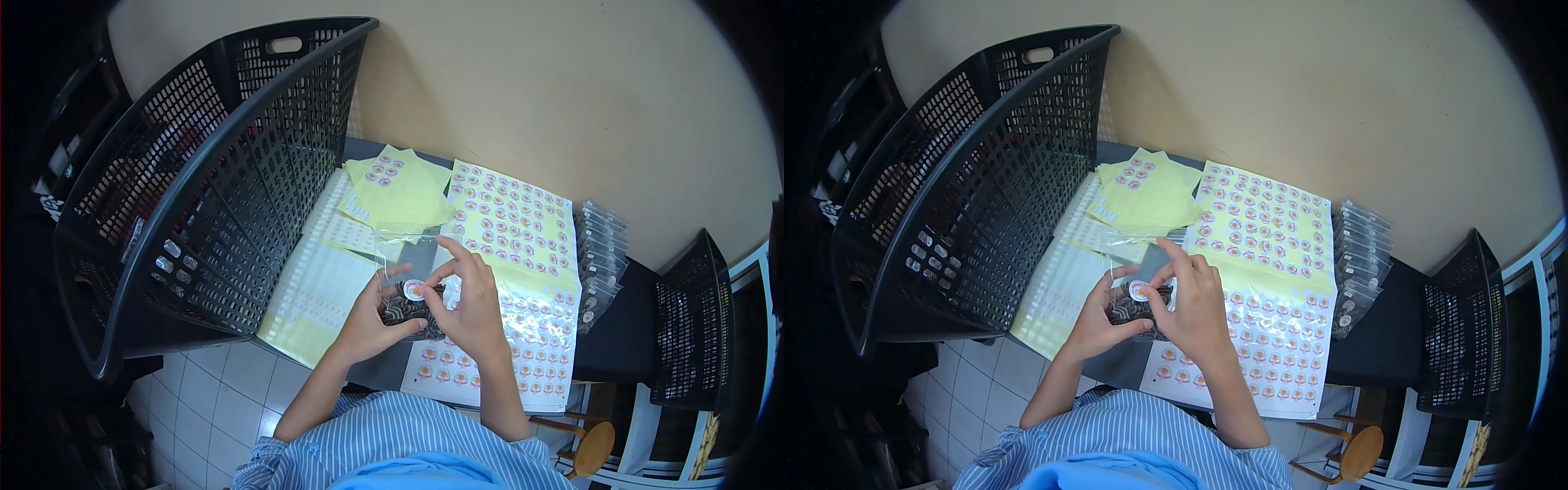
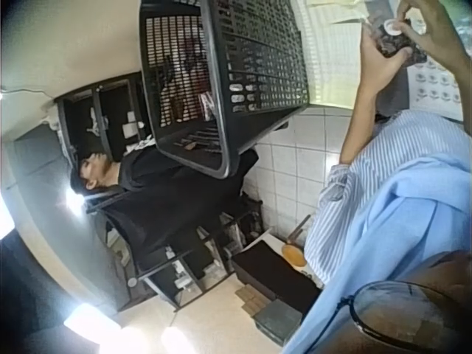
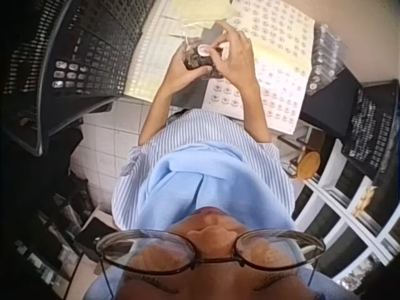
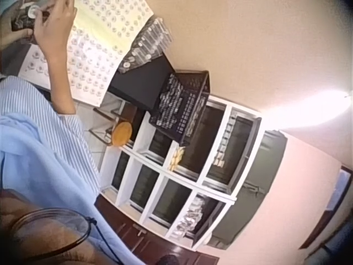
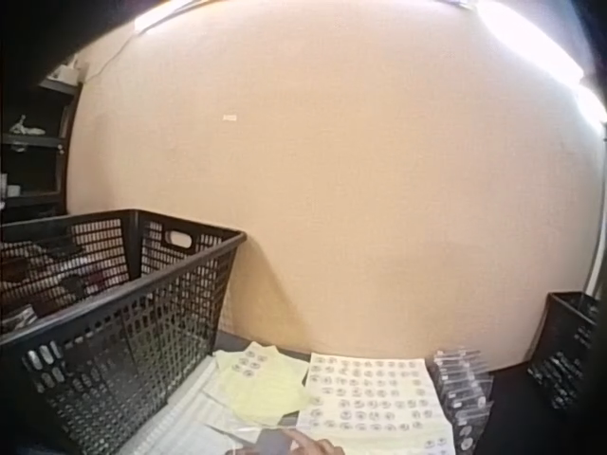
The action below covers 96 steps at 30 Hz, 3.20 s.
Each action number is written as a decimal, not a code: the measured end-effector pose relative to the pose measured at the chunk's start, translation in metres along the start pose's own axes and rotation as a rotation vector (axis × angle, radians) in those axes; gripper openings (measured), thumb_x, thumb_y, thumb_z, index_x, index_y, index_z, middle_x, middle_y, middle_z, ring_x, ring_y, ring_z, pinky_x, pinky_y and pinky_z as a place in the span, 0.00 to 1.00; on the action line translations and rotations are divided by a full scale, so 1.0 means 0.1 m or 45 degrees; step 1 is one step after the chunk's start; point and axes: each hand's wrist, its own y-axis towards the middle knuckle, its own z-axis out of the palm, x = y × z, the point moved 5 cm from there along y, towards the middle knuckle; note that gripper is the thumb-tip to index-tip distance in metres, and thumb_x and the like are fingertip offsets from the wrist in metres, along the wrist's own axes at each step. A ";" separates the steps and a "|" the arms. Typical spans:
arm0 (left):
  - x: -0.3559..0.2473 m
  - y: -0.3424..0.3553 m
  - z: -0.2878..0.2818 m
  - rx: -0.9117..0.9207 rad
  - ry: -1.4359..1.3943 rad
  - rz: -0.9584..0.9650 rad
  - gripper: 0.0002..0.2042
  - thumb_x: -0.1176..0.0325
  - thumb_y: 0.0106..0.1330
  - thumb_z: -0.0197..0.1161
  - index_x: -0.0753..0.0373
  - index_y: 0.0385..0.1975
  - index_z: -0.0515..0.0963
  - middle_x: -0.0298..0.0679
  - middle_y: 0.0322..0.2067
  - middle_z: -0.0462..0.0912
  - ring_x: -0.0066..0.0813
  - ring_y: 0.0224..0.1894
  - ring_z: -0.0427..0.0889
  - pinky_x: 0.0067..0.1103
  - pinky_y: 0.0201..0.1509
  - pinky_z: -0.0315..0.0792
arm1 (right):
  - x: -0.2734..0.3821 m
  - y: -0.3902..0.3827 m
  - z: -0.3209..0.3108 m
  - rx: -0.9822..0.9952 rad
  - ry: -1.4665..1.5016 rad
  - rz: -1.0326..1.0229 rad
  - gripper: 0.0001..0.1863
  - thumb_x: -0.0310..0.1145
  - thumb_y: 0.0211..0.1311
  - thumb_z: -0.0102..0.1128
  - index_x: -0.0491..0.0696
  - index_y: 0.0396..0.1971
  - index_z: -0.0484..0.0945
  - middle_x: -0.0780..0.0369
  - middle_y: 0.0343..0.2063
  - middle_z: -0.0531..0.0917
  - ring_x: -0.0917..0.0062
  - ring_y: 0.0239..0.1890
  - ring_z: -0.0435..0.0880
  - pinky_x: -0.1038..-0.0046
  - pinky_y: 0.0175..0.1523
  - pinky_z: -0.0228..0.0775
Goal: Labeling individual snack bags with round stickers and organizing them into rows and a basket.
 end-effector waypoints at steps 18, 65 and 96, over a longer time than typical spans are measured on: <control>-0.08 -0.01 0.15 0.049 0.129 0.043 0.37 0.77 0.45 0.66 0.63 0.56 0.53 0.46 0.42 0.71 0.30 0.44 0.73 0.21 0.45 0.70 | -0.35 -0.25 0.24 -0.380 1.135 0.610 0.48 0.21 0.41 0.58 0.44 0.60 0.36 0.55 0.44 0.67 0.75 0.38 0.73 0.76 0.38 0.68; 0.32 -0.88 -1.02 0.286 -0.999 0.066 0.17 0.65 0.51 0.60 0.73 0.31 0.65 0.55 0.23 0.76 0.43 0.22 0.80 0.28 0.24 0.76 | -0.17 -0.38 0.87 0.242 0.255 0.197 0.25 0.29 0.44 0.61 0.43 0.46 0.68 0.54 0.41 0.75 0.64 0.44 0.74 0.67 0.46 0.67; 0.20 -0.20 -0.99 -0.304 -0.738 -0.298 0.18 0.62 0.63 0.47 0.66 0.49 0.65 0.42 0.39 0.75 0.28 0.38 0.77 0.21 0.41 0.73 | 0.31 -0.75 1.53 0.577 0.226 -0.078 0.23 0.30 0.39 0.62 0.38 0.38 0.71 0.54 0.44 0.71 0.59 0.49 0.69 0.66 0.52 0.63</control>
